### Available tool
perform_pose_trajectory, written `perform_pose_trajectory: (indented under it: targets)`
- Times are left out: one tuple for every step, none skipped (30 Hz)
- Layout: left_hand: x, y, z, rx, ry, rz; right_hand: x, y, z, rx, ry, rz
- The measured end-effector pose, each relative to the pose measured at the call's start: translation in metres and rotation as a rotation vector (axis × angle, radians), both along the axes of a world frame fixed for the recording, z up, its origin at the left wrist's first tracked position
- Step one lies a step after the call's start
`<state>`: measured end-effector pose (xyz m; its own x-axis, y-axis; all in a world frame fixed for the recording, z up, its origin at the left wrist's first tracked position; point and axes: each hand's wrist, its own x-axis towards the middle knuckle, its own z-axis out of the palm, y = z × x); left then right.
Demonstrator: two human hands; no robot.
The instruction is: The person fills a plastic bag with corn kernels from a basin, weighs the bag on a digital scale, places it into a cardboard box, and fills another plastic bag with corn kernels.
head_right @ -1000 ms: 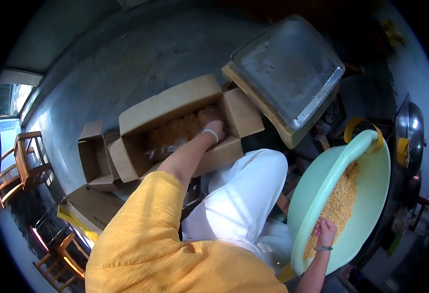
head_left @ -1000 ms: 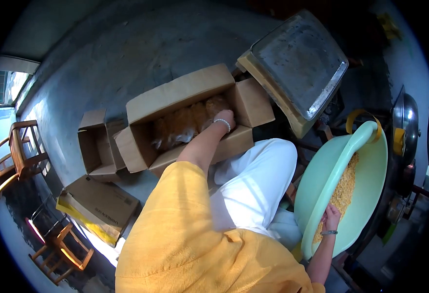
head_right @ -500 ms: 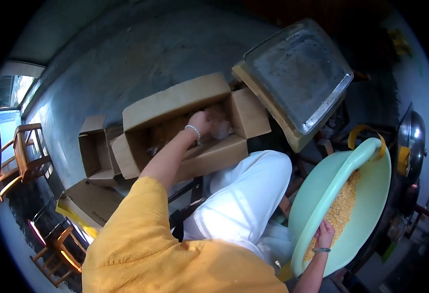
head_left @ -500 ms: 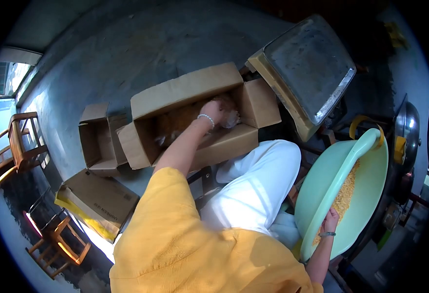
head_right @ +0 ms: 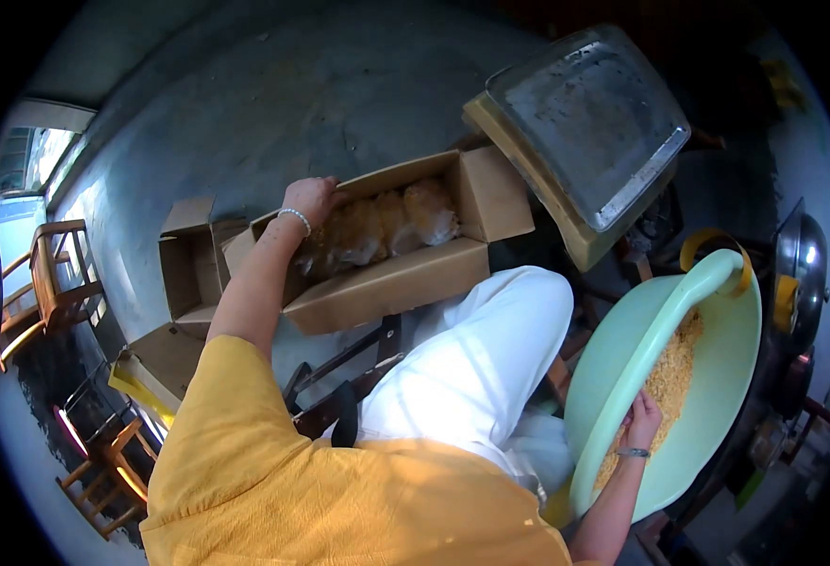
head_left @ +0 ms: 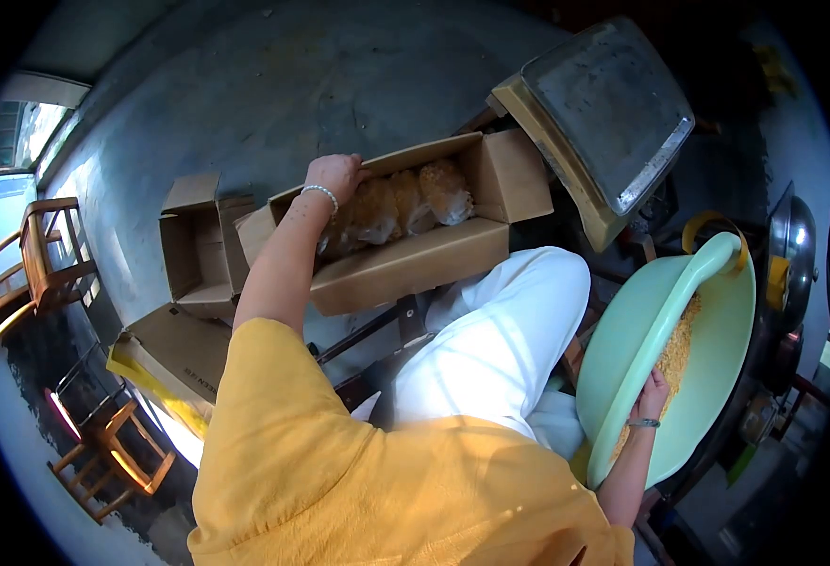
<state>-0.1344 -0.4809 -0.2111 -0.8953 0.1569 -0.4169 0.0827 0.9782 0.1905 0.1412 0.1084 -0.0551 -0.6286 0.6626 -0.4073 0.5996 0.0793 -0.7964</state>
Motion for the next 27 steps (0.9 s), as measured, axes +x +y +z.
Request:
perform_pose_trajectory:
  targets:
    - [0.0, 0.001, 0.003, 0.008, 0.008, 0.009, -0.003, -0.001, 0.005, 0.0, -0.009, 0.019]
    - [0.002, 0.001, 0.006, 0.015, 0.013, 0.017, -0.004, -0.001, 0.012, 0.0, -0.021, 0.037]
    - [0.004, 0.002, 0.008, 0.022, 0.014, 0.022, -0.002, -0.002, 0.017, -0.001, -0.036, 0.052]
    - [0.003, 0.002, 0.007, 0.018, 0.031, 0.031, 0.002, -0.001, 0.017, -0.003, -0.03, 0.044]
    - [0.002, 0.002, 0.004, 0.015, 0.047, 0.043, 0.005, 0.002, 0.018, -0.004, -0.026, 0.038]
    - [0.003, 0.004, 0.001, 0.012, 0.063, 0.057, 0.008, 0.004, 0.02, -0.004, -0.022, 0.035]
    - [0.007, 0.006, -0.002, 0.101, 0.29, 0.036, 0.01, 0.006, 0.02, 0.005, -0.023, 0.018]
    - [0.014, 0.007, -0.003, 0.187, 0.514, 0.013, 0.013, 0.006, 0.019, 0.01, -0.026, 0.001]
    - [0.021, 0.009, -0.003, 0.272, 0.738, -0.013, 0.017, 0.006, 0.018, 0.014, -0.029, -0.018]
    - [0.031, 0.012, -0.001, 0.296, 0.707, -0.034, 0.02, 0.006, 0.016, 0.013, -0.014, -0.018]
    - [0.045, 0.018, 0.002, 0.322, 0.675, -0.052, 0.024, 0.007, 0.014, 0.015, -0.001, -0.016]
    - [0.057, 0.024, 0.003, 0.348, 0.643, -0.066, 0.026, 0.009, 0.013, 0.019, 0.012, -0.011]
    - [0.068, 0.029, -0.007, 0.332, 0.438, -0.084, 0.028, 0.011, 0.012, 0.011, 0.009, -0.018]
    - [0.077, 0.033, -0.024, 0.314, 0.238, -0.098, 0.028, 0.015, 0.008, 0.003, 0.01, -0.021]
    - [0.081, 0.033, -0.043, 0.336, 0.155, -0.151, 0.025, 0.016, 0.006, -0.005, 0.013, -0.023]
    - [0.086, 0.034, -0.062, 0.359, 0.072, -0.203, 0.021, 0.016, 0.008, -0.006, 0.006, -0.005]
    - [0.088, 0.036, -0.077, 0.385, -0.01, -0.257, 0.017, 0.014, 0.009, -0.004, 0.0, 0.012]
    - [0.085, 0.037, -0.087, 0.338, -0.185, -0.188, 0.014, 0.012, 0.012, 0.0, -0.006, 0.026]
    - [0.08, 0.037, -0.095, 0.291, -0.363, -0.119, 0.011, 0.008, 0.015, -0.012, -0.014, 0.033]
    - [0.077, 0.038, -0.105, 0.243, -0.54, -0.051, 0.009, 0.004, 0.019, -0.023, -0.023, 0.039]
    - [0.078, 0.031, -0.128, 0.259, -0.574, -0.018, 0.004, 0.002, 0.021, -0.037, -0.027, 0.046]
    - [0.08, 0.026, -0.144, 0.228, -0.576, -0.013, 0.003, 0.004, 0.021, -0.023, -0.026, 0.057]
    - [0.083, 0.021, -0.156, 0.197, -0.58, -0.008, 0.005, 0.007, 0.02, -0.01, -0.027, 0.067]
    - [0.085, 0.02, -0.16, 0.165, -0.584, -0.006, 0.007, 0.008, 0.019, 0.003, -0.028, 0.075]
    - [0.086, 0.021, -0.147, 0.193, -0.586, 0.015, 0.005, 0.005, 0.02, -0.005, -0.021, 0.067]
    - [0.089, 0.021, -0.13, 0.22, -0.59, 0.035, 0.006, 0.0, 0.02, -0.013, -0.015, 0.059]
    - [0.091, 0.02, -0.12, 0.246, -0.597, 0.056, 0.006, -0.003, 0.02, -0.022, -0.011, 0.051]
